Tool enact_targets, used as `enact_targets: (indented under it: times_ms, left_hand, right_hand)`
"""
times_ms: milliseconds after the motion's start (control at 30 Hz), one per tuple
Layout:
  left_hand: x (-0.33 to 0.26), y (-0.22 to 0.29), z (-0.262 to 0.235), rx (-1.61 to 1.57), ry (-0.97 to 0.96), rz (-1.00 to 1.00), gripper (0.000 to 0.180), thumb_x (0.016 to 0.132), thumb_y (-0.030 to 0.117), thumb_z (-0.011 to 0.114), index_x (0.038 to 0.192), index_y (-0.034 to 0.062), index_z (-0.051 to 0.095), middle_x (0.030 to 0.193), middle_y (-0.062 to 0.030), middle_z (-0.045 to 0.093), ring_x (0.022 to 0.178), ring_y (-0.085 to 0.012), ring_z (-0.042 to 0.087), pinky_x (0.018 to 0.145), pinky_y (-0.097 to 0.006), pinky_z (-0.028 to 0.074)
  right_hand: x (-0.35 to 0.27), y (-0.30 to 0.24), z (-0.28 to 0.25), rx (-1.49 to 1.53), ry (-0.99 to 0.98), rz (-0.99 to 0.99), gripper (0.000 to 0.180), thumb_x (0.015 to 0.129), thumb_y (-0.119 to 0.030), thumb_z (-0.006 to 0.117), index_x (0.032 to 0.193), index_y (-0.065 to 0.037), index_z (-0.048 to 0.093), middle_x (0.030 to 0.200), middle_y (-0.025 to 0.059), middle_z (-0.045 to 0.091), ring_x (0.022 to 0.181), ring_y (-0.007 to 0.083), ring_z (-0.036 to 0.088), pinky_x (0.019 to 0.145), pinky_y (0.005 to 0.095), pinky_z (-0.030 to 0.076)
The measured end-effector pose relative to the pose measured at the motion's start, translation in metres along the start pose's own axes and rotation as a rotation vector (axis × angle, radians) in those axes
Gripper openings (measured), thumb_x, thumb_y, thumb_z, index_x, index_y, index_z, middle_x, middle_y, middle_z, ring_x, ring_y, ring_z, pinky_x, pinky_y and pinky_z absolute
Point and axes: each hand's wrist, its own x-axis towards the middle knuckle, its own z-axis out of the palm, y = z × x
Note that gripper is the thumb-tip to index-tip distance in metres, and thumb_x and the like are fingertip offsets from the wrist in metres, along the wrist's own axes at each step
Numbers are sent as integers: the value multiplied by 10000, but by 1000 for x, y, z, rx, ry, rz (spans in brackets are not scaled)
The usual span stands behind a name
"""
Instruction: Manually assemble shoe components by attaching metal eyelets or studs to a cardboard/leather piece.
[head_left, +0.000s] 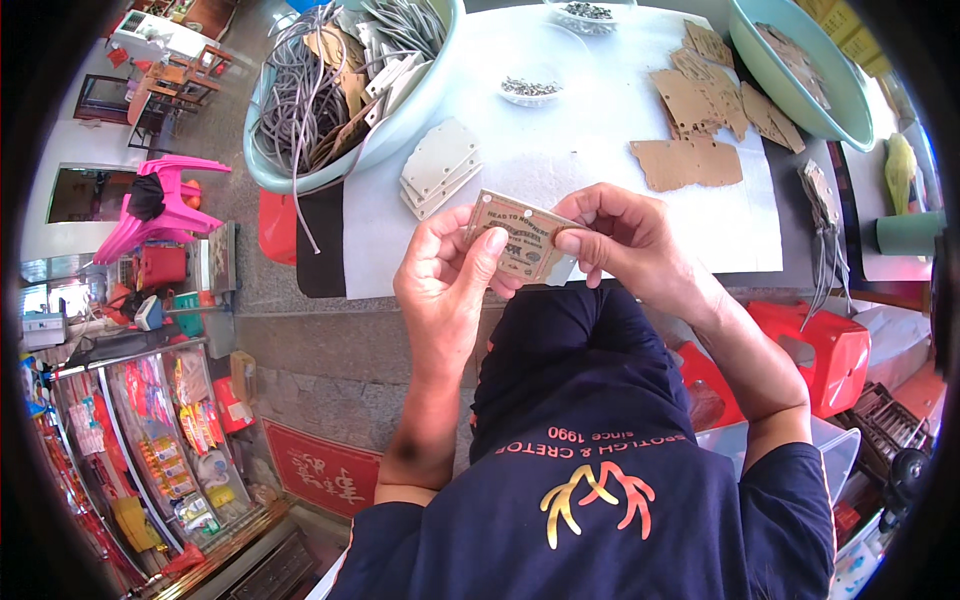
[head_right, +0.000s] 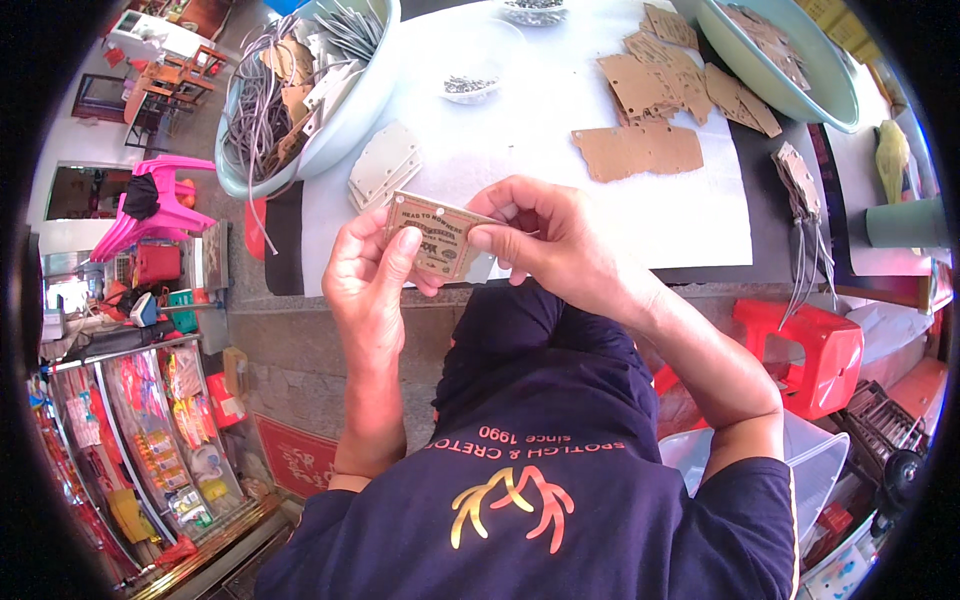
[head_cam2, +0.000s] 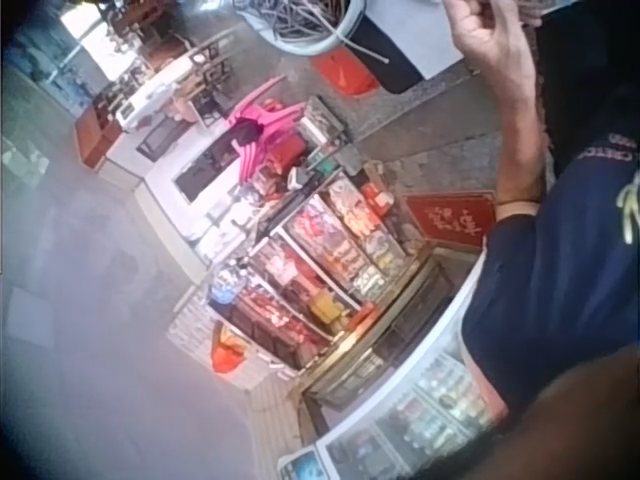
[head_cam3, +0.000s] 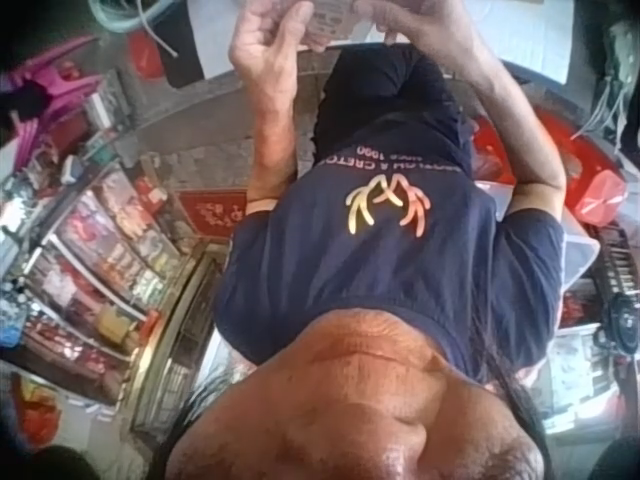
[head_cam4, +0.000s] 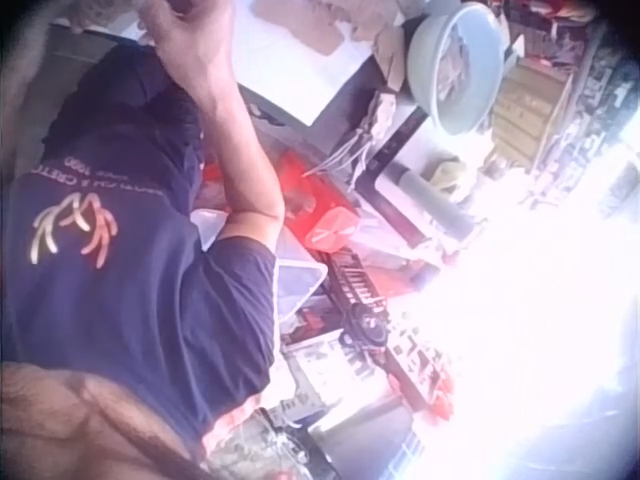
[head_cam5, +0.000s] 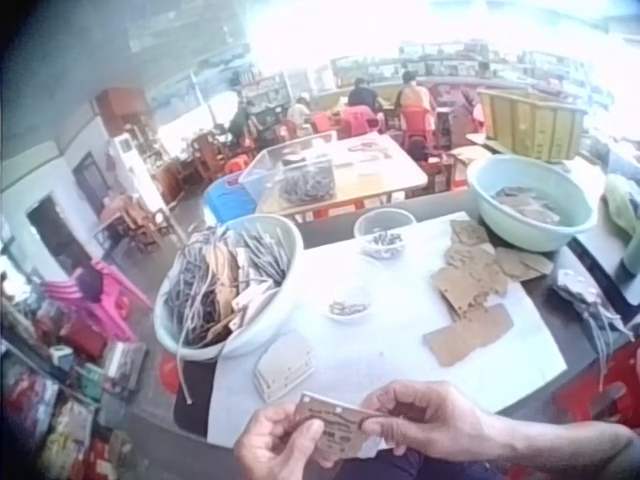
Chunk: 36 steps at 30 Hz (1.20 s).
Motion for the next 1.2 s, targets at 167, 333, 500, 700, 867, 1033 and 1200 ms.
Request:
enact_targets:
  times_ms: [167,333,500,700,867,1033,1200]
  left_hand:
    - [0,-4,6,-92,51,-4,243,935,102,595,1137,-18,534,900,-101,652,637,-113,592,506,-237,468]
    - [-7,-11,18,-113,71,16,257,997,222,495,1116,-3,531,909,-79,633,666,-112,582,556,-236,464]
    - [-13,-13,25,-76,20,-76,232,1016,214,465,999,-3,546,815,-59,630,632,-80,570,557,-208,465]
    - [1,6,2,240,-232,-122,191,974,148,525,886,-13,578,725,-21,607,604,-57,548,538,-205,454]
    - [11,21,1,242,-395,-154,159,933,115,580,966,-32,630,718,-11,605,629,-67,557,569,-217,464]
    - [9,-3,-3,-127,-269,-47,299,922,108,608,1178,-39,562,860,-66,635,734,-108,601,629,-234,498]
    - [-1,-5,19,-182,-243,39,442,908,29,606,1316,-16,441,1116,-139,598,829,-120,606,673,-248,522]
  right_hand:
    - [-1,3,3,141,22,-2,266,942,-191,615,1113,11,589,857,13,615,695,55,563,629,221,532]
    - [0,12,12,311,66,2,220,952,-154,593,1114,-6,570,951,52,625,712,75,594,642,238,544]
    - [-3,19,17,303,132,-11,274,948,-176,604,1150,4,561,914,34,604,727,75,565,655,233,522]
    - [6,-13,-7,-459,119,-289,311,900,-237,669,1148,-62,603,828,12,596,676,75,512,603,240,456]
    - [8,-24,-22,-475,-124,-166,255,899,-244,672,1040,-35,631,704,-5,595,610,63,510,567,237,454]
    - [0,-6,-10,50,145,-126,268,941,-247,621,1016,7,584,773,29,617,617,55,562,538,216,490]
    - [-10,10,7,361,238,-78,233,975,-220,562,1030,6,549,882,73,639,663,92,608,617,242,542]
